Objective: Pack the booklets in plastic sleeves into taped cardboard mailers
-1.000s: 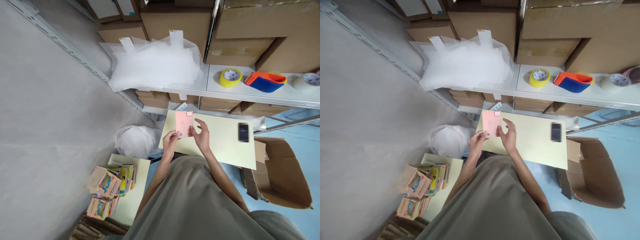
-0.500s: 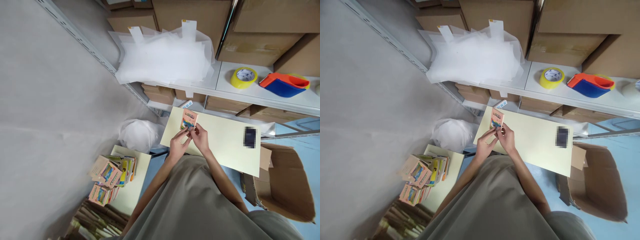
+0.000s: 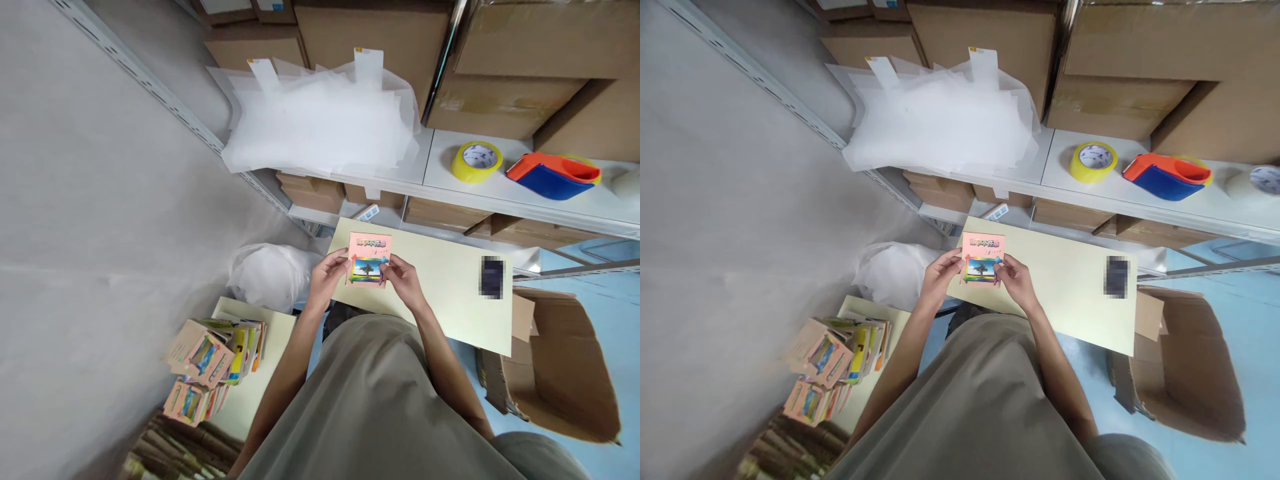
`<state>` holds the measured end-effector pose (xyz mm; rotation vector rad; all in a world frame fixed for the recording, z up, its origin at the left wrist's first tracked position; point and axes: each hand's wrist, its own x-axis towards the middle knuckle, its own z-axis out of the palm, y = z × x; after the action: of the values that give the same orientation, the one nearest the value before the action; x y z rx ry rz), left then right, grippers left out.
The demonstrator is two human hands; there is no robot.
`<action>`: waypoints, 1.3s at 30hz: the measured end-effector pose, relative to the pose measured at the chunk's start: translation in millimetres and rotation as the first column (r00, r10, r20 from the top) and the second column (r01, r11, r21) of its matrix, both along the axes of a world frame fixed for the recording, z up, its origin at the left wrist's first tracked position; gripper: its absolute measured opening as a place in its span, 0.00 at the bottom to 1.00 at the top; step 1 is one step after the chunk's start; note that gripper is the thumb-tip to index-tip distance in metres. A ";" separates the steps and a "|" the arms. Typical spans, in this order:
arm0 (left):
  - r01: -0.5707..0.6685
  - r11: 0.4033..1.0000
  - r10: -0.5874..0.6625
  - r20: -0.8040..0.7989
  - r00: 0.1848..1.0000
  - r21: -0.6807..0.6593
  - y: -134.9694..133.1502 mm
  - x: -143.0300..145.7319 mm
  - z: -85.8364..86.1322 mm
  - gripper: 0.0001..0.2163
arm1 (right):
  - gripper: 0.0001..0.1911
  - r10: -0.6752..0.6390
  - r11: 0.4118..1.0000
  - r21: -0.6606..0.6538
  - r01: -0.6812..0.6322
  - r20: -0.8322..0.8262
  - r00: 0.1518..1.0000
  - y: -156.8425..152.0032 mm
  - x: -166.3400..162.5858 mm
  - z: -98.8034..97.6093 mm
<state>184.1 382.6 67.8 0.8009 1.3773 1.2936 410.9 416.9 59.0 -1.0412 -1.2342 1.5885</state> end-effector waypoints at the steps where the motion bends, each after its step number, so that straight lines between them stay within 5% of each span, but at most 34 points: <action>1: 0.015 1.000 -0.015 -0.022 1.000 0.013 -0.2 0.6 1.9 0.27 | 0.29 -0.006 1.000 0.030 0.006 0.016 1.000 0.5 1.3 -1.5; 7: 0.120 0.975 -0.077 -0.224 0.972 0.188 -3.3 -2.6 14.9 0.14 | 0.17 -0.099 0.946 0.319 0.053 0.129 0.987 0.3 8.3 -0.5; 11: 0.096 0.961 -0.026 -0.262 0.965 0.258 -5.1 -3.8 21.9 0.09 | 0.11 -0.075 0.920 0.390 0.042 0.070 0.995 -1.5 7.4 1.1; 17: 0.074 0.964 -0.029 -0.176 0.984 0.256 -7.5 1.4 29.6 0.12 | 0.14 -0.097 0.927 0.365 0.081 0.026 0.995 -2.2 7.3 3.2; 25: 0.012 0.984 0.013 -0.139 0.990 0.179 -8.6 -1.3 33.7 0.21 | 0.22 -0.218 0.968 0.127 0.215 0.011 0.976 -3.0 0.0 -1.9; 31: 0.039 0.986 0.001 -0.240 0.971 0.161 -8.9 -6.8 33.2 0.16 | 0.15 -0.178 0.970 0.189 0.156 0.109 0.978 -4.0 7.1 4.8; 39: 0.120 0.980 -0.082 -0.229 0.970 0.158 -10.8 -8.8 32.3 0.21 | 0.20 -0.038 0.992 0.116 0.043 -0.043 0.998 2.2 20.9 6.6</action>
<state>175.3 371.8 100.1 1.1481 1.3908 1.2837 431.8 419.2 65.6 -0.9491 -1.2553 1.4809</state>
